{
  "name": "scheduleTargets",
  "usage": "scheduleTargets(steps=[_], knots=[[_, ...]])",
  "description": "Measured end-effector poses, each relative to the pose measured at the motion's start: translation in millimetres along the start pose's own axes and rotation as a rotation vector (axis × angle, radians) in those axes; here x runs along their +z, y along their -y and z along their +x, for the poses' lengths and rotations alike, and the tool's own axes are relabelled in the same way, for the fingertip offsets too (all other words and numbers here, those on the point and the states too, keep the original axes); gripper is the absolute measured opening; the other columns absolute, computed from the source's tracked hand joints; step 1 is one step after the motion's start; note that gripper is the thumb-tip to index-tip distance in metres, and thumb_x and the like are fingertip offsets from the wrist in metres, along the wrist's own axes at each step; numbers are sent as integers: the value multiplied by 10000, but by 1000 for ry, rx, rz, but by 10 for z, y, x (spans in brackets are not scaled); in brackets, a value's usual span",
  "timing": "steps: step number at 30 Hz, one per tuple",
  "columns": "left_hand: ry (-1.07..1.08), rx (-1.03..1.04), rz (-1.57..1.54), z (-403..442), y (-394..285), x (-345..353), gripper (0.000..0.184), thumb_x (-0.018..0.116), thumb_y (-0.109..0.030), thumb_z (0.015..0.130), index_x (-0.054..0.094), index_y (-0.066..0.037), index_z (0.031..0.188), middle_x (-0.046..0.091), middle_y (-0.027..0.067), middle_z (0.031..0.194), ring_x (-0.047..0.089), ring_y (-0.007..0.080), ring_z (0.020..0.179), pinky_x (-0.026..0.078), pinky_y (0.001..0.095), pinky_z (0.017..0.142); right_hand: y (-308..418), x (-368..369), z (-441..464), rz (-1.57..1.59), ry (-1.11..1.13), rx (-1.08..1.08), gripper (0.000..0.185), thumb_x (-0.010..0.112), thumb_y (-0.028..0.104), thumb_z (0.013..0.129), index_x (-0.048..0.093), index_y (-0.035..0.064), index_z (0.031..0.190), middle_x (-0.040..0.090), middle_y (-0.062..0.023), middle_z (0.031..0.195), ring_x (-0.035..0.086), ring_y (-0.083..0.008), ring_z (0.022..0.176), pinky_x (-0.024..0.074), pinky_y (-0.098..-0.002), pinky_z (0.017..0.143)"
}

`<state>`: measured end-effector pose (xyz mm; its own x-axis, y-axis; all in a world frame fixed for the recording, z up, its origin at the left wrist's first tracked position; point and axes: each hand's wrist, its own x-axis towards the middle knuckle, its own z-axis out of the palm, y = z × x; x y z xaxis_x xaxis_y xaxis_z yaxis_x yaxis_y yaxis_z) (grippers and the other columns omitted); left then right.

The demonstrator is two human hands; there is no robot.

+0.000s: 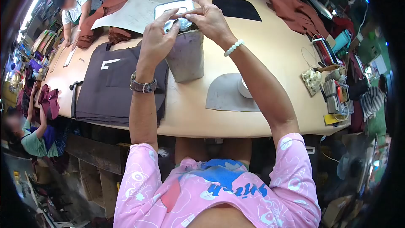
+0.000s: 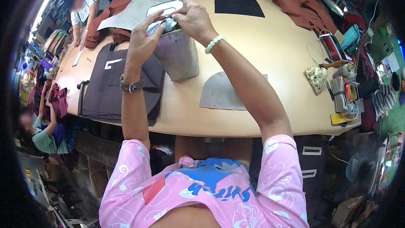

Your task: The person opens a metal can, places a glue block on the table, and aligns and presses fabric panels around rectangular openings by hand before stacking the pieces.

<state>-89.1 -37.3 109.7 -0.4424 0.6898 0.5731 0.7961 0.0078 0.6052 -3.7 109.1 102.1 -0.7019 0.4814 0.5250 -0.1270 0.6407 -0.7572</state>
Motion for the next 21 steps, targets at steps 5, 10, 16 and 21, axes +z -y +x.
scheduleTargets(steps=[5, 10, 16, 21], knots=[[-9, 33, -77, -26, 88, 14, 306, 555, -73, 849, 598, -49, 1151, 650, 83, 1054, 590, 159, 970, 433, 280, 868, -36, -6, 19, -123, -92, 8, 729, 696, 153, 758, 316, -54, 1345, 604, -163, 1109, 554, -167, 1030, 450, -274, 862], [-20, 244, 81, -58, 163, 43, 234, 534, -82, 845, 651, -52, 1044, 638, 84, 1083, 550, 230, 1079, 390, 319, 943, -16, -118, 0, 288, 72, 302, 985, 754, 212, 701, 116, -103, 1383, 468, -259, 1231, 525, -272, 1078, 433, -323, 891], [-78, 285, 195, -183, 132, 89, 251, 510, -157, 823, 663, -89, 1010, 640, 74, 1067, 479, 249, 1168, 249, 488, 1032, -43, -38, -113, 543, 61, 307, 992, 700, 148, 758, -23, -72, 1401, 442, -234, 1276, 520, -228, 1056, 416, -315, 878], [7, 354, 396, -83, 7, 25, 227, 533, -192, 829, 661, -73, 972, 645, 83, 1030, 522, 251, 1108, 209, 575, 1014, 94, -10, -138, 466, 67, 273, 961, 680, 138, 791, -33, -55, 1406, 398, -259, 1302, 506, -237, 1102, 427, -304, 889]])
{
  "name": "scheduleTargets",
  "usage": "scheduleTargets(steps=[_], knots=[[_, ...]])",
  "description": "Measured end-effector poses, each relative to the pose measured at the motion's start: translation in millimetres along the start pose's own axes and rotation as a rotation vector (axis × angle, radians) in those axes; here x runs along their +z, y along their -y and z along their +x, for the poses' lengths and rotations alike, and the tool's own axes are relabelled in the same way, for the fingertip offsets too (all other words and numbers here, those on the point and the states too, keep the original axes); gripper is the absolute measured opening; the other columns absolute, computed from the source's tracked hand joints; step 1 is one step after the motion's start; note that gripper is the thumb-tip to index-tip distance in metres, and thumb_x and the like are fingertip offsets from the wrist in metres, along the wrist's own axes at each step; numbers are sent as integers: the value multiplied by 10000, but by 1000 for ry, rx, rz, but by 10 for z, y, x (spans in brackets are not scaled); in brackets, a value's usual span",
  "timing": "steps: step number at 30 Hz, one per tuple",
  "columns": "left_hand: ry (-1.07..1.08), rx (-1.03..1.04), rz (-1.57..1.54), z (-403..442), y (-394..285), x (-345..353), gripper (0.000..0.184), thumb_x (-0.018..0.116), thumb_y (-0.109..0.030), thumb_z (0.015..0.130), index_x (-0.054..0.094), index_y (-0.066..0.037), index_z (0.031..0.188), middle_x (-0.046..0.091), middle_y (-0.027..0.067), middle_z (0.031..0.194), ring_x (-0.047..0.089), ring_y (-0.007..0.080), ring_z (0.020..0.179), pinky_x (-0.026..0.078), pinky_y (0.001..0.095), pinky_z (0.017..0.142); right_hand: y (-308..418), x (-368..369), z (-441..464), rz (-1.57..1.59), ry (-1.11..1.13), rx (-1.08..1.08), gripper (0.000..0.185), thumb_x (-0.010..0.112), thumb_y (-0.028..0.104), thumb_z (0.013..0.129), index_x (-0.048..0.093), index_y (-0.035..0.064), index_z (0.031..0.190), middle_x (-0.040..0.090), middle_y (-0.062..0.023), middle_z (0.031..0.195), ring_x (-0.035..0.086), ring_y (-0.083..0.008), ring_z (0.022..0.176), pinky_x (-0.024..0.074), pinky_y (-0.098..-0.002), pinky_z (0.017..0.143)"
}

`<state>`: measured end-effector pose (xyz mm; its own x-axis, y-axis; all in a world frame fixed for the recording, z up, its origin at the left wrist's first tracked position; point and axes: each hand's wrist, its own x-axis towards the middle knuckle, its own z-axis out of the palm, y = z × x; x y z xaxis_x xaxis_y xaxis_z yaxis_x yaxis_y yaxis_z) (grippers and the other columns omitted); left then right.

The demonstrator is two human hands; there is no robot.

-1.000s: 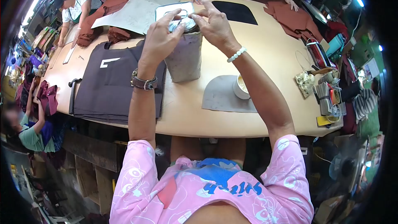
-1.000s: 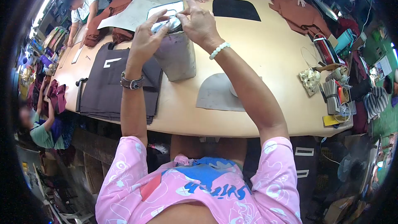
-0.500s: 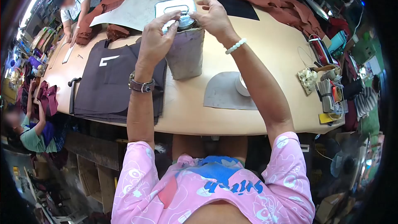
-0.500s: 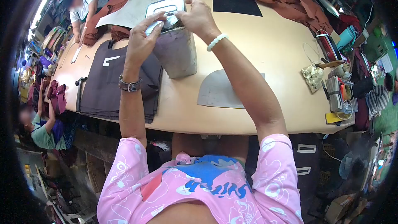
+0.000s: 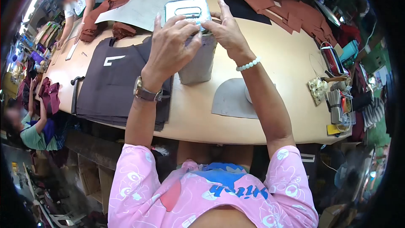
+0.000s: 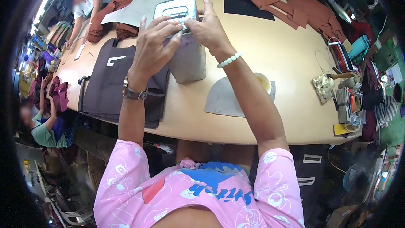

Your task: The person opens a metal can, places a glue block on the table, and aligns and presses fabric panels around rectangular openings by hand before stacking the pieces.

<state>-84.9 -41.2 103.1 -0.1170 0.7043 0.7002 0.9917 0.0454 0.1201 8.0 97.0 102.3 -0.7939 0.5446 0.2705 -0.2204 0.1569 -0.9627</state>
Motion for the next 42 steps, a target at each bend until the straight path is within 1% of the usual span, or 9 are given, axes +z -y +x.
scheduleTargets(steps=[5, 8, 14, 18, 23, 33, 34, 36, 42], knots=[[357, -184, -230, 428, 255, -181, 266, 569, -249, 850, 644, -17, 957, 644, 122, 986, 597, 280, 956, 406, 381, 920, -279, -110, -42, -343, -210, -202, 892, 614, 361, 832, 87, -82, 1399, 188, -280, 1438, 247, -325, 1335, 214, -339, 1080], [-48, 40, -33, 589, 479, 84, 273, 601, -257, 827, 656, -8, 925, 653, 138, 918, 610, 274, 878, 461, 306, 789, -129, -189, -501, -193, -410, -212, 803, 551, 367, 877, 122, -61, 1403, 234, -255, 1429, 284, -319, 1314, 236, -348, 1070], [314, -88, -145, 826, 621, 240, 294, 657, -246, 769, 655, 21, 893, 649, 155, 792, 600, 218, 714, 456, 320, 691, -510, -665, -1664, -487, -666, -215, 591, 462, 240, 928, 223, -65, 1374, 328, -228, 1380, 319, -302, 1282, 230, -363, 1071], [282, -164, -207, 739, 624, 107, 328, 690, -296, 709, 678, -1, 853, 654, 161, 809, 623, 274, 749, 474, 347, 694, -890, -985, -2300, -712, -851, -122, 553, 458, 180, 930, 233, -49, 1380, 332, -213, 1388, 325, -293, 1286, 248, -378, 1067], [-59, -333, -217, 428, 675, -618, 170, 664, -184, 803, 680, -37, 886, 636, 13, 748, 565, 105, 673, 454, 236, 659, -1204, -1135, -2646, -533, -948, -42, 568, 463, 172, 932, 204, -61, 1381, 306, -247, 1393, 312, -321, 1301, 259, -401, 1069], [-365, -679, 574, -1220, 132, -3204, 293, 490, 12, 858, 604, -56, 1119, 598, 102, 1120, 564, 191, 1034, 432, 272, 911, -1118, -1084, -2647, -498, -1001, -169, 475, 405, 98, 954, 231, -65, 1364, 603, -238, 1071, 544, -274, 1082, 397, -356, 956], [-491, -867, 281, -1389, 23, -3188, 225, 518, -29, 881, 621, -53, 1080, 617, 85, 1092, 566, 158, 1017, 432, 254, 890, -1113, -1059, -2647, -427, -1019, -154, 477, 415, 96, 951, 234, -65, 1363, 608, -239, 1059, 572, -265, 1045, 411, -346, 942], [-412, -530, 413, -2145, 368, -3247, 149, 649, -169, 829, 669, -49, 915, 650, 15, 936, 586, 115, 844, 449, 262, 758, -1148, -1069, -2646, -389, -1030, -178, 502, 475, 69, 925, 254, -66, 1355, 618, -245, 1027, 633, -221, 909, 455, -311, 873], [-258, -1236, 658, -3501, 427, -2412, 225, 707, -251, 735, 652, -33, 741, 634, 169, 695, 647, 244, 671, 460, 352, 598, -1229, -1195, -2690, -491, -1033, -141, 524, 544, 66, 890, 299, -60, 1336, 656, -198, 906, 646, -173, 814, 477, -290, 814]])
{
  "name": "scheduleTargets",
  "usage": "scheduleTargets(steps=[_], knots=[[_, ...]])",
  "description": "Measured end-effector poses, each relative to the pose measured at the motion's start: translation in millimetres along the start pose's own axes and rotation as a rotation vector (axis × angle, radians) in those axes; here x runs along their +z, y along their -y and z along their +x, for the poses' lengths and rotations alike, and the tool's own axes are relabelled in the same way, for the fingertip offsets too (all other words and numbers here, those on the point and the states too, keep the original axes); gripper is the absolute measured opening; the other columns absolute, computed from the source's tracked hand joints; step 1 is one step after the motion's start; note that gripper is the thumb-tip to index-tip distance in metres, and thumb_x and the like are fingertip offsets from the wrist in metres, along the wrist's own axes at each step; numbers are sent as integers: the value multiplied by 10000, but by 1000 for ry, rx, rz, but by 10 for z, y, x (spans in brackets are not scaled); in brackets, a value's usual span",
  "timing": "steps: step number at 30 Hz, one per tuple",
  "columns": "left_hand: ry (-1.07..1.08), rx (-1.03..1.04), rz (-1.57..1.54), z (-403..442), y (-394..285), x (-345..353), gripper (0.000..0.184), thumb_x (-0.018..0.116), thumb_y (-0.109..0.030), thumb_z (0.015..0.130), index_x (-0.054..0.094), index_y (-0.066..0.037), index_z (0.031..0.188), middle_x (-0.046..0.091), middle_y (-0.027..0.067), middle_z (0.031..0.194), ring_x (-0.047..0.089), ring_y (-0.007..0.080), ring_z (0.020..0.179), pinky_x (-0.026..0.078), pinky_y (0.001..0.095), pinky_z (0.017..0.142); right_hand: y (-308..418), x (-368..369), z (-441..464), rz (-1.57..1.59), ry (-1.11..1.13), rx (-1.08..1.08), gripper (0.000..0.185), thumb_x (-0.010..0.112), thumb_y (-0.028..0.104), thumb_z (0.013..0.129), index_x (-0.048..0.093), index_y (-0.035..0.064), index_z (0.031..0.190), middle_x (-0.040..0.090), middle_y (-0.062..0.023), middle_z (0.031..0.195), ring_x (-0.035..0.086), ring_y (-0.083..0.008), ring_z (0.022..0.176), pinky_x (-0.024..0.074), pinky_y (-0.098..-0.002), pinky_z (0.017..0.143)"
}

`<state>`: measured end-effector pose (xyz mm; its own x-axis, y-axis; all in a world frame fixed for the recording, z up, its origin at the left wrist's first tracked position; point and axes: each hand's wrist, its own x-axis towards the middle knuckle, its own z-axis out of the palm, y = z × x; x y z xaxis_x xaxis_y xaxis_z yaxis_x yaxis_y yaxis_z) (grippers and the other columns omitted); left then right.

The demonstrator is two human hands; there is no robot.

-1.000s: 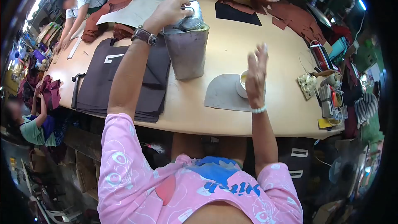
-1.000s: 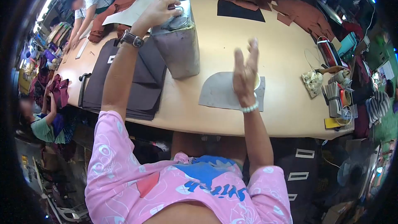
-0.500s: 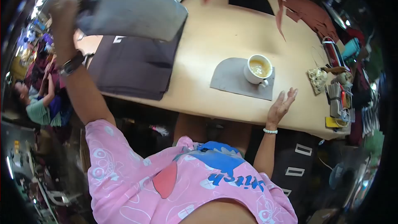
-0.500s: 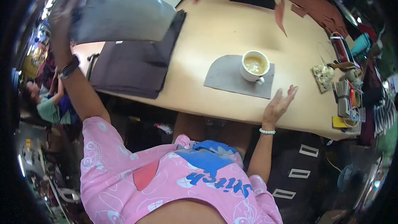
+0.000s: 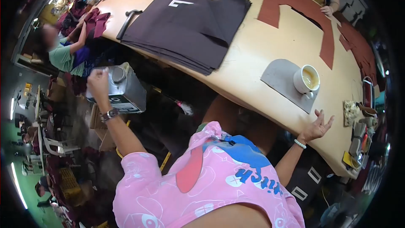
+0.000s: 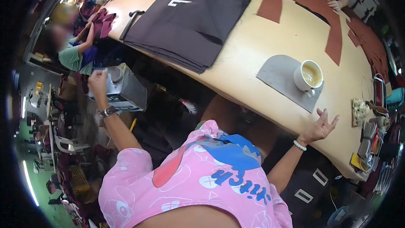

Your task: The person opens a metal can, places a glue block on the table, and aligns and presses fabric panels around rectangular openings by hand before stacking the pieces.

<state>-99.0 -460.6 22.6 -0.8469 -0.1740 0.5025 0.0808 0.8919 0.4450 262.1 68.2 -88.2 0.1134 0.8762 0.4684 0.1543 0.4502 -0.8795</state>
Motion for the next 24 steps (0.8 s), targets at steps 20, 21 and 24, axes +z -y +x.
scheduleTargets(steps=[20, 21, 24], knots=[[-2, -883, -863, 448, 2510, 1661, 74, 525, 24, 697, 548, -11, 637, 541, 73, 629, 526, 164, 540, 388, 286, 464, -260, -132, 124, -212, -82, -25, 479, 508, 142, 919, 309, -72, 1298, 641, -179, 912, 604, -220, 876, 443, -318, 845], [23, -888, -862, 475, 2516, 1626, 78, 527, 38, 688, 535, -17, 633, 534, 71, 626, 523, 166, 540, 388, 292, 464, -292, -144, 142, -227, -94, -38, 474, 503, 145, 921, 312, -75, 1295, 641, -180, 918, 602, -220, 878, 440, -318, 853], [122, -972, -946, 605, 2933, 1645, 67, 562, 12, 704, 539, -45, 680, 531, 62, 643, 523, 165, 555, 391, 291, 469, -293, -136, 157, -268, -105, -34, 457, 483, 127, 922, 317, -88, 1289, 638, -189, 941, 596, -219, 893, 430, -312, 861]])
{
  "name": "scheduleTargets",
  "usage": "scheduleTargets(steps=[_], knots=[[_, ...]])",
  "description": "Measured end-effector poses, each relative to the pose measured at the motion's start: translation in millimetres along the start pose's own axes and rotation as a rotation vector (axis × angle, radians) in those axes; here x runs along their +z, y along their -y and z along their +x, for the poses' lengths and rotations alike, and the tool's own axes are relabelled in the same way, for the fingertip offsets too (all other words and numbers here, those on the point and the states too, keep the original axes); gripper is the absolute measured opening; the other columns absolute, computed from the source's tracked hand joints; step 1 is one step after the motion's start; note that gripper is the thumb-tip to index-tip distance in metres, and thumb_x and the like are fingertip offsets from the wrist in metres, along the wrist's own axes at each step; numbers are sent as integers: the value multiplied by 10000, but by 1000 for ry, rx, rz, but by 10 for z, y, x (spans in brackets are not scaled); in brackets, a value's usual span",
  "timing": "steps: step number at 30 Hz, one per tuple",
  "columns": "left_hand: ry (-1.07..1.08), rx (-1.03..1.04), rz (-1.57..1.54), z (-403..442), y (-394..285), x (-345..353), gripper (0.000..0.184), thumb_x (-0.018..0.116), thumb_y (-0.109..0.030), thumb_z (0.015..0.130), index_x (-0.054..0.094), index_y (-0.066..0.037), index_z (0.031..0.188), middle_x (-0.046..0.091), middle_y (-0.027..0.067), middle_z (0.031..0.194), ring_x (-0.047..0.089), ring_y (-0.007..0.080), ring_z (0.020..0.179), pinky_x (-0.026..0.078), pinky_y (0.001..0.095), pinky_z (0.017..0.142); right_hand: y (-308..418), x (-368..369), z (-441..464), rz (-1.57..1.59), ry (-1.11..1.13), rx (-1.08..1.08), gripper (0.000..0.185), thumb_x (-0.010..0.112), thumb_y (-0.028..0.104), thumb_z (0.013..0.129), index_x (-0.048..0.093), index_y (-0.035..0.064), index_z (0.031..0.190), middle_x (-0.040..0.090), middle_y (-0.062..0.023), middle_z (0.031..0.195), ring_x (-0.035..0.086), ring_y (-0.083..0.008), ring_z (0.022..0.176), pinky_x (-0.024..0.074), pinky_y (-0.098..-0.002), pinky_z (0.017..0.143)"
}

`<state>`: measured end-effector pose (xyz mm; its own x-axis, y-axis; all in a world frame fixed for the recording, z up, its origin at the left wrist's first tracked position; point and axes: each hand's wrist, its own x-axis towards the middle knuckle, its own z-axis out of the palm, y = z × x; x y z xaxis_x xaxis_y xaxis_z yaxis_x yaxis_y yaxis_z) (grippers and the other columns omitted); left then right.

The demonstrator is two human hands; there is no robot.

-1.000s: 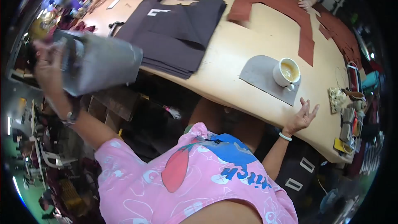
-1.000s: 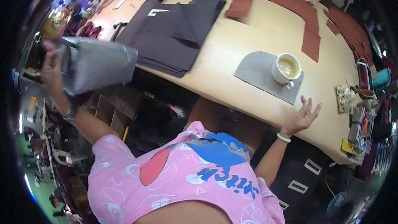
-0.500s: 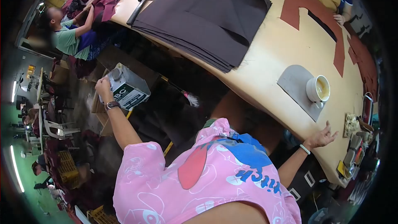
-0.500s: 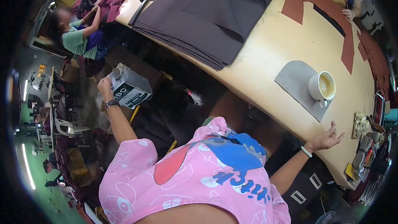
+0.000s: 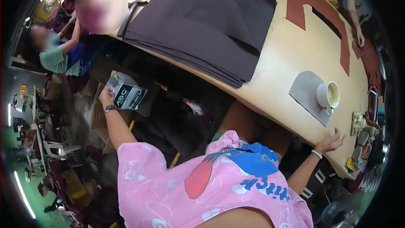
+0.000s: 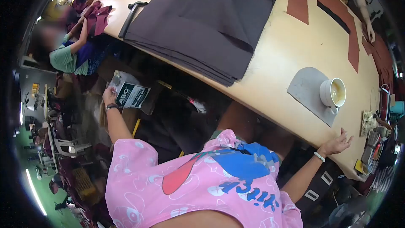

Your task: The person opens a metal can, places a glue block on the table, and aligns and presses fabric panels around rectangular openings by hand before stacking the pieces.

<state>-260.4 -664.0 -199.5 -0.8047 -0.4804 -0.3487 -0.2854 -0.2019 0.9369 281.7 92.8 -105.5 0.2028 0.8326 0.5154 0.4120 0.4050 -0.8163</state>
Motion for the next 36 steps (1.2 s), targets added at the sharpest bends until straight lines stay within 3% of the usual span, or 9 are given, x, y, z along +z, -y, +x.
scheduleTargets(steps=[3, 12, 16, 22, 24, 27, 28, 31, 36], knots=[[147, -168, 195, 299, -73, -183, 59, 553, -53, 790, 553, -58, 731, 552, 47, 658, 546, 167, 579, 436, 281, 526, 100, -3, -21, -77, 10, 23, 458, 473, 134, 922, 329, -80, 1302, 628, -146, 909, 587, -179, 859, 448, -291, 804], [-321, -6, -11, -155, -94, 196, 271, 623, -132, 784, 576, 56, 973, 606, 145, 924, 592, 260, 863, 495, 358, 758, 199, 24, -116, 156, 112, 165, 416, 524, 71, 905, 383, 3, 1291, 605, -89, 760, 567, -132, 715, 462, -241, 682], [-511, 702, 817, -807, -277, 753, 626, 659, -224, 776, 413, 97, 1253, 452, 277, 1254, 455, 365, 1145, 376, 403, 968, 314, 56, -157, 252, 21, 187, 492, 575, 47, 866, 355, 3, 1305, 610, -76, 775, 573, -134, 725, 459, -240, 707], [101, 1385, 636, -2921, -290, 2410, 524, 629, -161, 837, 425, 56, 1267, 450, 215, 1284, 403, 325, 1218, 303, 388, 1039, 259, 100, -149, 258, 46, 109, 509, 579, 5, 849, 356, -4, 1306, 587, -56, 745, 565, -98, 698, 452, -224, 731], [342, 1484, 614, -3781, -190, 2839, 472, 601, -114, 840, 444, 28, 1261, 434, 192, 1303, 386, 328, 1239, 283, 416, 1051, 413, 82, -180, 322, 89, 283, 372, 596, 36, 844, 471, -16, 1190, 568, -113, 941, 505, -168, 983, 403, -303, 878], [822, 1546, 535, -4869, 145, 3237, 506, 621, -92, 809, 445, 9, 1273, 430, 182, 1318, 379, 319, 1251, 280, 413, 1052, 346, 140, -163, -96, 156, -298, 375, 652, 93, 805, 497, 0, 1134, 496, -242, 1230, 476, -293, 1172, 366, -369, 981], [979, 1517, 487, -5190, 278, 3330, 554, 635, -89, 789, 425, 3, 1293, 422, 187, 1328, 377, 331, 1251, 279, 415, 1056, 526, 185, -167, -20, 259, -250, 412, 719, 173, 751, 520, 8, 1071, 331, -276, 1373, 301, -363, 1305, 264, -412, 1061], [1274, 1421, 526, -5890, 696, 3487, 724, 644, -237, 800, 279, 8, 1376, 324, 207, 1394, 278, 363, 1306, 255, 445, 1065, 820, 390, -130, -73, 344, -257, 905, 817, 342, 604, 339, 22, 1303, 397, -288, 1306, 416, -404, 1193, 339, -444, 991], [1329, 1371, 876, -6169, 1188, 3490, 749, 566, -384, 845, 246, 32, 1380, 309, 205, 1407, 243, 352, 1329, 197, 512, 1061, 890, 509, 13, -68, 474, -131, 1170, 830, 325, 557, 98, 22, 1417, 493, -257, 1187, 558, -381, 1008, 453, -415, 851]])
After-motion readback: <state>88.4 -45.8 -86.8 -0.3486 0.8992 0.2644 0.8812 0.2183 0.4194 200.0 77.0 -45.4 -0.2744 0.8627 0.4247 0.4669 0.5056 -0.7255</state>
